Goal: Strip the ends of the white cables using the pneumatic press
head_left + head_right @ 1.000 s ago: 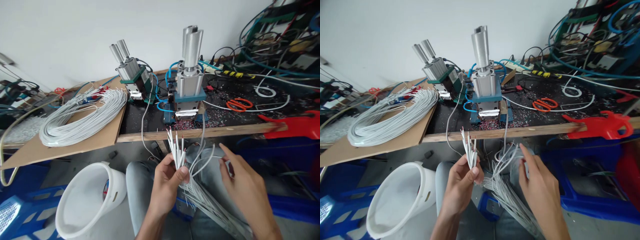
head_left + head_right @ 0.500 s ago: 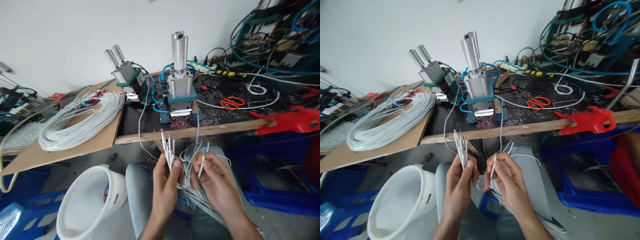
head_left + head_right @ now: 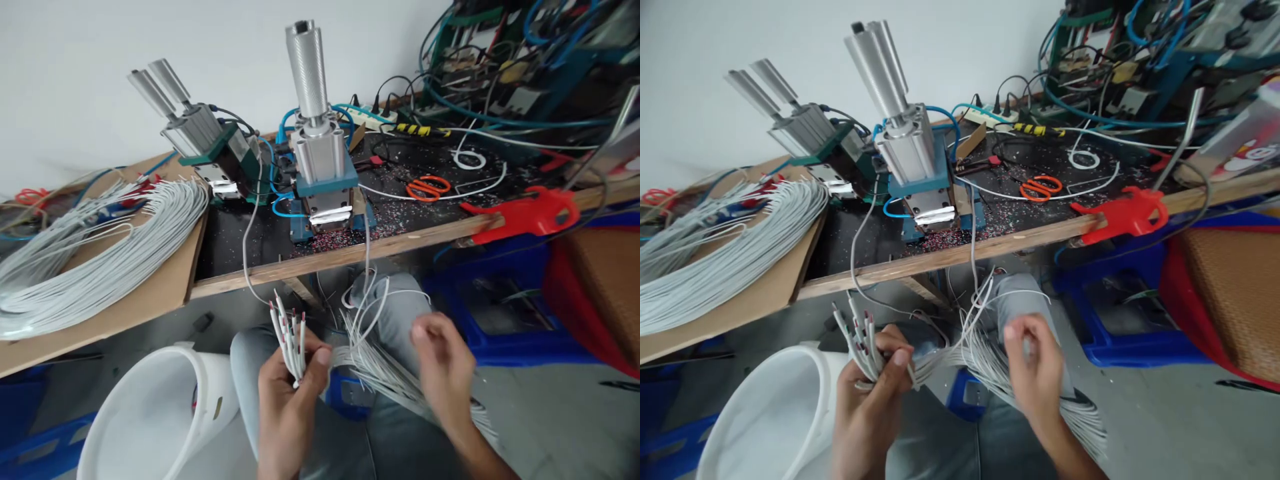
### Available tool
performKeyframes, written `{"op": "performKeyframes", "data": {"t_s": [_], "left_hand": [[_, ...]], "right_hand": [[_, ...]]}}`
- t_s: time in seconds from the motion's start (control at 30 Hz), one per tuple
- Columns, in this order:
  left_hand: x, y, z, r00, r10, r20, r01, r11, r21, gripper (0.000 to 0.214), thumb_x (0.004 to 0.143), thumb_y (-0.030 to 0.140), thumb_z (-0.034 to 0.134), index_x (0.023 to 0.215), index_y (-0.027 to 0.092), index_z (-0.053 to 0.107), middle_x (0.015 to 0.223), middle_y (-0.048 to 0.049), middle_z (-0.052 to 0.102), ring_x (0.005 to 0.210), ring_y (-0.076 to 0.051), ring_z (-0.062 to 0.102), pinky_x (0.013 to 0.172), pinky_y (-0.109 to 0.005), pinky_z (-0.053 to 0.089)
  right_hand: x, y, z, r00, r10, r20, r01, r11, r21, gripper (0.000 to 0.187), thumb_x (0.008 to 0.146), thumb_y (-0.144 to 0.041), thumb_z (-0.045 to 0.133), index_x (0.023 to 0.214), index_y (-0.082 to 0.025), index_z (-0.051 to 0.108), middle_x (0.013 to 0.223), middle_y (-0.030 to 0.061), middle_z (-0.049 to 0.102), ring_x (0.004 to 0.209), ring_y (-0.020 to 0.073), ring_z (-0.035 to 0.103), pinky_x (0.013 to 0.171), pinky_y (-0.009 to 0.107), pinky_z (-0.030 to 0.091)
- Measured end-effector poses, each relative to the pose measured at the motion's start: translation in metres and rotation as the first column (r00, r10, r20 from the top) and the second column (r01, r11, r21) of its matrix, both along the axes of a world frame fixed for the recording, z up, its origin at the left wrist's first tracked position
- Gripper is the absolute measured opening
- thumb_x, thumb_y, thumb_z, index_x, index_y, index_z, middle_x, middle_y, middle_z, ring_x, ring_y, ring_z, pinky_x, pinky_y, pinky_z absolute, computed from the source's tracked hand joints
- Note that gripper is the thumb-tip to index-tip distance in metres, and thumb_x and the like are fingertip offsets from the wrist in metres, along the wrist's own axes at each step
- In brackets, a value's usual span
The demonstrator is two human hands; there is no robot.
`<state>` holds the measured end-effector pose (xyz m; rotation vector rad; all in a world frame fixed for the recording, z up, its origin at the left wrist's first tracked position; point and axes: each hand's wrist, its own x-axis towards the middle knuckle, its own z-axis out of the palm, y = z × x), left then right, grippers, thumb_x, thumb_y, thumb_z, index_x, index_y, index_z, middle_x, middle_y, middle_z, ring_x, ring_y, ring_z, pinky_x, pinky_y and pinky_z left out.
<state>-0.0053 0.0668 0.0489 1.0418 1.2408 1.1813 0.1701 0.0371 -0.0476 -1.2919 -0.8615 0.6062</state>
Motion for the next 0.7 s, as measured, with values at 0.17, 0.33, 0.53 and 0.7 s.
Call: {"op": "performKeyframes", "data": {"t_s": [0.17,0.33,0.53,0.7], "left_hand": [[0.003,-0.006,0.002,1.000,-0.029,-0.004,0.029,1.000,0.007,0.021,0.081,0.031,0.074,0.066,0.017,0.068,0.061,-0.0004,0.050,0.064,-0.015,0.044,0.057,-0.026,0.032],[0.003,-0.008,0.000,0.999,-0.009,0.044,0.010,1.000,-0.006,0.019,0.082,0.028,0.075,0.069,0.015,0.069,0.065,0.0005,0.050,0.060,-0.011,0.040,0.053,-0.024,0.028],[-0.001,-0.010,-0.013,0.993,-0.075,0.087,0.073,0.997,0.022,0.015,0.088,0.028,0.070,0.077,0.018,0.068,0.072,0.0012,0.055,0.068,-0.012,0.047,0.062,-0.025,0.037],[-0.005,-0.012,-0.018,0.990,-0.108,0.090,0.107,0.994,0.014,0.012,0.091,0.027,0.067,0.082,0.019,0.069,0.077,0.0015,0.057,0.074,-0.013,0.050,0.070,-0.026,0.040]], "right_hand": [[0.001,0.031,0.000,0.953,0.254,-0.163,-0.262,0.965,-0.030,0.039,0.099,-0.039,0.030,0.113,-0.023,0.063,0.083,0.0082,0.073,0.080,0.0238,0.075,0.065,0.036,0.064],[-0.030,0.033,0.047,0.917,0.371,-0.144,-0.382,0.923,-0.054,0.030,0.098,-0.038,0.039,0.093,-0.025,0.066,0.051,-0.0066,0.046,0.038,0.0130,0.050,0.034,0.024,0.043],[-0.054,0.012,0.065,0.800,0.216,0.560,-0.259,0.966,-0.003,0.025,0.093,-0.017,0.046,0.112,-0.022,0.062,0.088,0.0043,0.071,0.075,0.0177,0.071,0.065,0.030,0.058],[-0.059,0.010,0.060,0.748,0.188,0.637,-0.228,0.973,-0.019,0.025,0.093,-0.014,0.046,0.113,-0.019,0.060,0.084,0.0046,0.069,0.070,0.0159,0.069,0.060,0.029,0.056]]}}
